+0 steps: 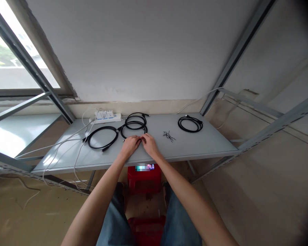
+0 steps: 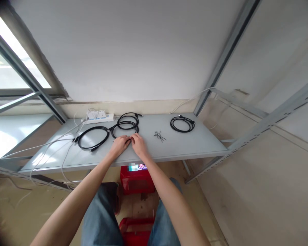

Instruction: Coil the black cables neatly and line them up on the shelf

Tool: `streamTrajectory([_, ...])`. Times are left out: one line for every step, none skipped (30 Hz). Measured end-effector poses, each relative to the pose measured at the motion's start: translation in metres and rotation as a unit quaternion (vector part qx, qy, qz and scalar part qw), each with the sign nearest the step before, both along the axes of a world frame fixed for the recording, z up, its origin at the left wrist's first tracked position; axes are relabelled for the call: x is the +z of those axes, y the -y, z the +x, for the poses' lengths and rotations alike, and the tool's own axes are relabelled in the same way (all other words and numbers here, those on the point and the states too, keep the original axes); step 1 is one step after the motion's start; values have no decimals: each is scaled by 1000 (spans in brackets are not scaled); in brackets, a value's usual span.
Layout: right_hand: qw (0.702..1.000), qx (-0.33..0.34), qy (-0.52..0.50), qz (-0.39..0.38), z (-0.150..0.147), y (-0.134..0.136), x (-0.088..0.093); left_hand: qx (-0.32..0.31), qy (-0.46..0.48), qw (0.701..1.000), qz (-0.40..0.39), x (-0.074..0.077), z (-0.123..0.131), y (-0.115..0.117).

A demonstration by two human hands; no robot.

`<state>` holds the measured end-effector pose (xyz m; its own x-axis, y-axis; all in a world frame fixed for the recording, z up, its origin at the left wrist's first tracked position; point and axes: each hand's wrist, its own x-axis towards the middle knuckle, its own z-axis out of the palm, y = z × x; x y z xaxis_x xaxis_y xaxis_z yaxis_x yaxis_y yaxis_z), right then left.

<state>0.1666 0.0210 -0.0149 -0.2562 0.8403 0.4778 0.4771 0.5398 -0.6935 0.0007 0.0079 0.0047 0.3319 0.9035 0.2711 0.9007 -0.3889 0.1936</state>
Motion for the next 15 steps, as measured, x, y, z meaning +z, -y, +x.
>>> streamTrajectory([1000, -1, -9, -9, 0, -1, 1, -1, 2, 1000, -2, 0, 0, 0])
streamTrajectory([1000, -3, -20, -18, 0, -1, 1, -3, 3, 1000, -4, 0, 0, 0])
streamTrajectory([999, -4, -31, -27, 0, -2, 1, -4, 5, 1000, -6, 0, -1, 0])
streamTrajectory([999, -5, -41, -36, 0, -3, 1, -5, 7, 1000, -8, 0, -1, 0])
streamTrajectory([998, -6, -49, -45, 0, -3, 1, -6, 8, 1000, -8, 0, -1, 0])
streamTrajectory([997, -6, -53, -51, 0, -4, 1, -7, 9, 1000, -8, 0, -1, 0])
streamTrajectory([997, -6, -55, -54, 0, -3, 2, -8, 10, 1000, -7, 0, -1, 0])
streamTrajectory([997, -5, -55, -54, 0, -3, 2, -9, 11, 1000, -6, 0, -1, -1])
streamTrajectory([997, -3, -52, -49, 0, -2, 3, -10, 11, 1000, -4, 0, -1, -1])
streamTrajectory([998, -2, -45, -42, 0, -2, 3, -11, 11, 1000, -2, -1, -1, -1])
streamTrajectory([999, -3, -37, -33, 1, -1, 3, -11, 11, 1000, 0, -1, -1, -1])
streamTrajectory([999, -4, -27, -24, 1, 0, 4, -11, 11, 1000, 1, -1, -1, -1])
streamTrajectory([1000, -8, -16, -16, 1, 1, 4, -11, 10, 1000, 2, -2, -1, -1])
streamTrajectory([1000, -12, -3, -9, 1, 1, 4, -10, 10, 1000, 2, -2, -1, -1])
streamTrajectory([1000, -19, 10, -5, 1, 2, 4, -10, 11, 1000, 1, -2, -1, -1])
